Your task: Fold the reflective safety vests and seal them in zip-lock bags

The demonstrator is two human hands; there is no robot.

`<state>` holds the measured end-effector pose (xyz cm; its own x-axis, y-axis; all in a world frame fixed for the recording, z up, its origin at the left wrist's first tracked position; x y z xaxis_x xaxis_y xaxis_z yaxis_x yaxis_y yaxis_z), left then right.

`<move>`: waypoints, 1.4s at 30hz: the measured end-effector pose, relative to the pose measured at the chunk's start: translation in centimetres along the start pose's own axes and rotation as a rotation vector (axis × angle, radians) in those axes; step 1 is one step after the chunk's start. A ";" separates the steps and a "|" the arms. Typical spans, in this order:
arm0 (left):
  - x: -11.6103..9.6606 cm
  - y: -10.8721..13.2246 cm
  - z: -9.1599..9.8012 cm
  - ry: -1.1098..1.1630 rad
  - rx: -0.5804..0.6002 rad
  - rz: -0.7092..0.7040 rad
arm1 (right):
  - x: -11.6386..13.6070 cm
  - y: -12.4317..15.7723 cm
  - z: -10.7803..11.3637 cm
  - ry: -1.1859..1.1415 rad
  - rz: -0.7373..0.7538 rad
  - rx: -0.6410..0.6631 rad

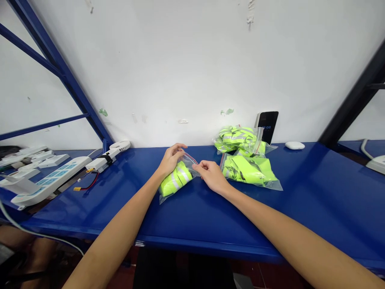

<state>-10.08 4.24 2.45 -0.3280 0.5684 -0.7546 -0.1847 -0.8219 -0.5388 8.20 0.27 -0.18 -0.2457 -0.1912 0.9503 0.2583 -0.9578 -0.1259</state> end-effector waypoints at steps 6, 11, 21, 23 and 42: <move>-0.5 0.2 -0.4 0.036 0.086 -0.027 | -0.5 0.0 -0.1 0.086 0.091 0.018; -0.7 0.2 -0.7 0.138 0.158 0.016 | 0.0 0.2 -0.1 0.010 0.004 0.033; -1.6 0.7 -1.3 0.122 0.360 0.024 | 0.6 0.3 -0.3 0.141 0.046 0.034; -1.6 0.7 -1.3 0.034 0.342 0.009 | 0.9 0.5 -0.4 0.104 0.039 0.047; -1.8 0.9 -1.5 -0.209 0.326 -0.080 | 0.5 0.4 -0.8 0.409 0.217 -0.091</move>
Point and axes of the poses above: each hand's wrist, its own y-axis away from the middle knuckle, its own z-axis out of the back of the hand, x = y × z, the point moved 2 cm from there along -y, towards the middle knuckle, and after that the axes turned 6 degrees about -z, right-handed, at the moved point
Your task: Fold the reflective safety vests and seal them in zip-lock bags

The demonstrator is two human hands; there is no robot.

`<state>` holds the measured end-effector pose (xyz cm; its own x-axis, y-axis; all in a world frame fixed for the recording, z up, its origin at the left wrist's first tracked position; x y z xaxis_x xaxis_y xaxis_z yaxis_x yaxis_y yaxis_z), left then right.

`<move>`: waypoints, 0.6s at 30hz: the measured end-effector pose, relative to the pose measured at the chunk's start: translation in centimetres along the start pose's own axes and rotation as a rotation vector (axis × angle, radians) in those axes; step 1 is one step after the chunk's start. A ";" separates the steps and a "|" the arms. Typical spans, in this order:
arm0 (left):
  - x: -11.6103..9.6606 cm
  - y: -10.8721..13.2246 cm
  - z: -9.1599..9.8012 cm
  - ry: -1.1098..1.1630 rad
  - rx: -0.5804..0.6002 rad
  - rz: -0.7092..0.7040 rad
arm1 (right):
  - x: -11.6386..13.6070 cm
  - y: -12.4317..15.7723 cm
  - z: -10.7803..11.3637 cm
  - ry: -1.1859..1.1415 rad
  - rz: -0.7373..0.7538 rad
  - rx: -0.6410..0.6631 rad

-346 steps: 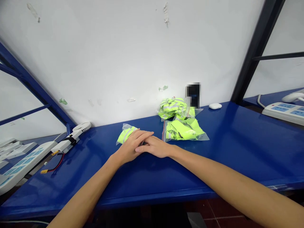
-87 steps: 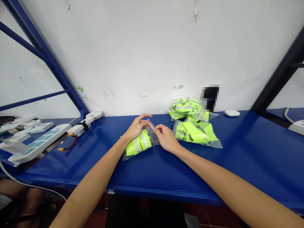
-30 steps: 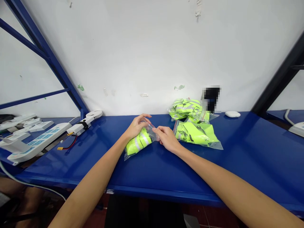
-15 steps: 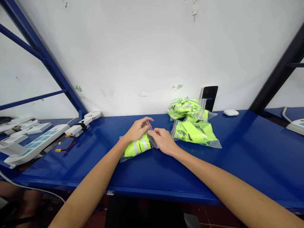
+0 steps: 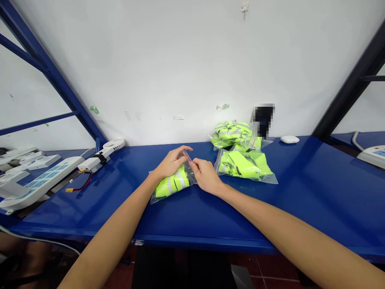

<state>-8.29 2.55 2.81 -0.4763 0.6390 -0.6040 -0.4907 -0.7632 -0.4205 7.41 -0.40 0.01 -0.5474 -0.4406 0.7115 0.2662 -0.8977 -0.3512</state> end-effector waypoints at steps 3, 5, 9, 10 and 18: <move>-0.1 0.0 0.0 -0.001 0.012 0.007 | 0.1 0.0 0.0 0.008 0.004 0.000; -0.3 0.0 0.0 0.007 0.015 0.009 | 0.1 -0.1 -0.1 0.006 -0.008 0.006; -0.5 0.1 0.0 -0.020 0.022 -0.004 | 0.0 -0.3 0.1 -0.132 -0.079 0.034; -0.5 0.1 0.0 -0.033 0.025 -0.009 | -0.1 -0.3 0.1 -0.205 -0.111 0.066; -0.3 -0.1 -0.1 -0.099 -0.019 -0.062 | -0.6 -0.8 0.4 -0.521 -0.213 0.203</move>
Point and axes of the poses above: each hand's wrist, its own y-axis away from the middle knuckle, its own z-axis out of the back of the hand, x = y × z, the point moved 2 cm from there along -y, towards the middle knuckle, and after that the axes turned 6 degrees about -z, right-handed, at the moved point
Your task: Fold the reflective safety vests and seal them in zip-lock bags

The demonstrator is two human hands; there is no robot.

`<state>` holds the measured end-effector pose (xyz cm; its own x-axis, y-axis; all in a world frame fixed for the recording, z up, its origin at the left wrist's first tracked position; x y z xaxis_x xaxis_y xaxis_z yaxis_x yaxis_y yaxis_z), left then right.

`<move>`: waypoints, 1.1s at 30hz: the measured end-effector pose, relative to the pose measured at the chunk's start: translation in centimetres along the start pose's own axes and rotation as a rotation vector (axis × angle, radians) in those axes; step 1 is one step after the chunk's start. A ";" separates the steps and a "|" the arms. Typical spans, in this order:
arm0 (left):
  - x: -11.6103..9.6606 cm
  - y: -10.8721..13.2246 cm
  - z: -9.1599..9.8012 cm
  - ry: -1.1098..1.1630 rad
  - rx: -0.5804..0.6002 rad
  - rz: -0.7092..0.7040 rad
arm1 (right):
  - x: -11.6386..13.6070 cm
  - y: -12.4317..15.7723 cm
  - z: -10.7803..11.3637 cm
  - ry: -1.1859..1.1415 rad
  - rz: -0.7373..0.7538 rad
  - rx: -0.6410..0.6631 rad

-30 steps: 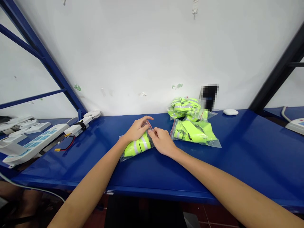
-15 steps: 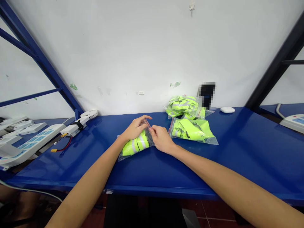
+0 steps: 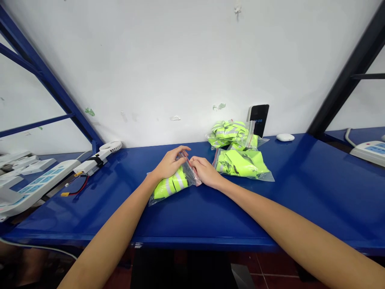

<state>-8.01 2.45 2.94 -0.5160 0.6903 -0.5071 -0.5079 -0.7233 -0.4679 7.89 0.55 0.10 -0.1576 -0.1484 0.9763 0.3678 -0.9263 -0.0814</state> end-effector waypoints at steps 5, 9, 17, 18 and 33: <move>-0.8 0.0 0.4 -0.078 -0.114 -0.137 | -0.4 -0.3 0.2 -0.018 0.013 -0.020; -1.7 0.1 0.3 -0.154 -0.010 -0.196 | -0.8 -0.3 0.1 -0.097 -0.054 0.068; -2.5 -0.1 0.2 -0.217 0.052 -0.223 | -0.8 -0.3 0.5 -0.049 -0.100 0.128; -2.4 -0.1 0.1 -0.222 0.054 -0.226 | -0.9 -0.3 0.6 -0.035 -0.099 0.125; -3.8 0.3 1.4 -0.303 -0.013 -0.235 | -1.2 -0.5 0.5 -0.345 -0.180 0.167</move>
Point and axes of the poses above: each hand's wrist, its own y-axis away from the middle knuckle, its own z-axis out of the back of the hand, x = y × z, the point moved 2 cm from there along -y, towards the middle knuckle, and after that the axes turned 6 degrees about -z, right-handed, at the moved point
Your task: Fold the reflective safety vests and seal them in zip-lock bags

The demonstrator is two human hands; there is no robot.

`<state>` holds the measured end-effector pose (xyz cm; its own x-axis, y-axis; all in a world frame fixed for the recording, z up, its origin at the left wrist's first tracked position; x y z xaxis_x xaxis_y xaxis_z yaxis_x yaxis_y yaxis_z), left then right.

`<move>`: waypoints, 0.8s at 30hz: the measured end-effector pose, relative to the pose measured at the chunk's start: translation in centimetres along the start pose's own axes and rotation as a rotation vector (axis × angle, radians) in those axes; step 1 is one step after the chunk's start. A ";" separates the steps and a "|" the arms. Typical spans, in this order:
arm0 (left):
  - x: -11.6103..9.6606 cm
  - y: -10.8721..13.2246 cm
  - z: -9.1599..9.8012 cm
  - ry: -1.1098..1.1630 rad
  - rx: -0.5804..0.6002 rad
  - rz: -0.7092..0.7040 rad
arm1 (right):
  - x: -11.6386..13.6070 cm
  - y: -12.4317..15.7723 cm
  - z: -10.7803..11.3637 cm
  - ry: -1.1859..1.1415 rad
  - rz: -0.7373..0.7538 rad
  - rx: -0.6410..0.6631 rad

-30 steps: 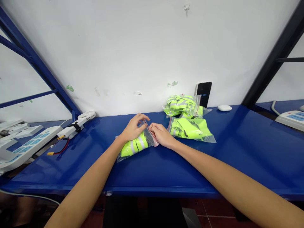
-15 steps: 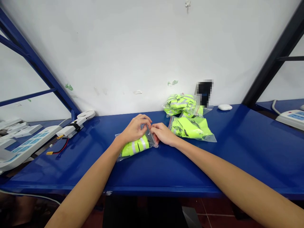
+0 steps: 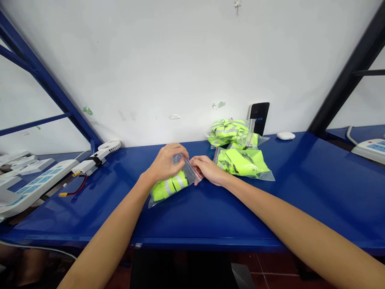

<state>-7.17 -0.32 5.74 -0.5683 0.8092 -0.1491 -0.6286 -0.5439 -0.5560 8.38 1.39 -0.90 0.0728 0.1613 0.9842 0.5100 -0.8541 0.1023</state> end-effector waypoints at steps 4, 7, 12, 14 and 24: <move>0.0 0.4 -0.1 0.015 0.072 0.027 | 0.0 -0.3 0.3 -0.038 -0.014 0.004; 0.2 0.6 -0.5 0.005 0.063 0.027 | -0.1 -0.3 0.4 -0.033 0.010 0.058; 0.4 0.8 -1.2 0.031 0.026 0.076 | 0.1 0.1 0.1 -0.007 0.014 0.144; 0.4 0.8 -1.4 0.033 -0.002 0.095 | 0.3 0.2 0.1 -0.009 0.001 0.147; 0.5 1.0 -1.4 0.027 0.036 0.133 | 0.2 0.0 -0.1 0.134 0.015 0.111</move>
<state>-7.34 -0.11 3.94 -0.6337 0.7347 -0.2423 -0.5674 -0.6542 -0.5000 8.32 1.33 -0.68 -0.0299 0.0748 0.9968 0.6015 -0.7951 0.0777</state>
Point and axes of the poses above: each hand's wrist, its own y-axis away from the middle knuckle, its own z-axis out of the back of the hand, x = y × z, the point moved 2 cm from there along -y, towards the middle knuckle, and after that the axes turned 6 degrees about -z, right-handed, at the moved point
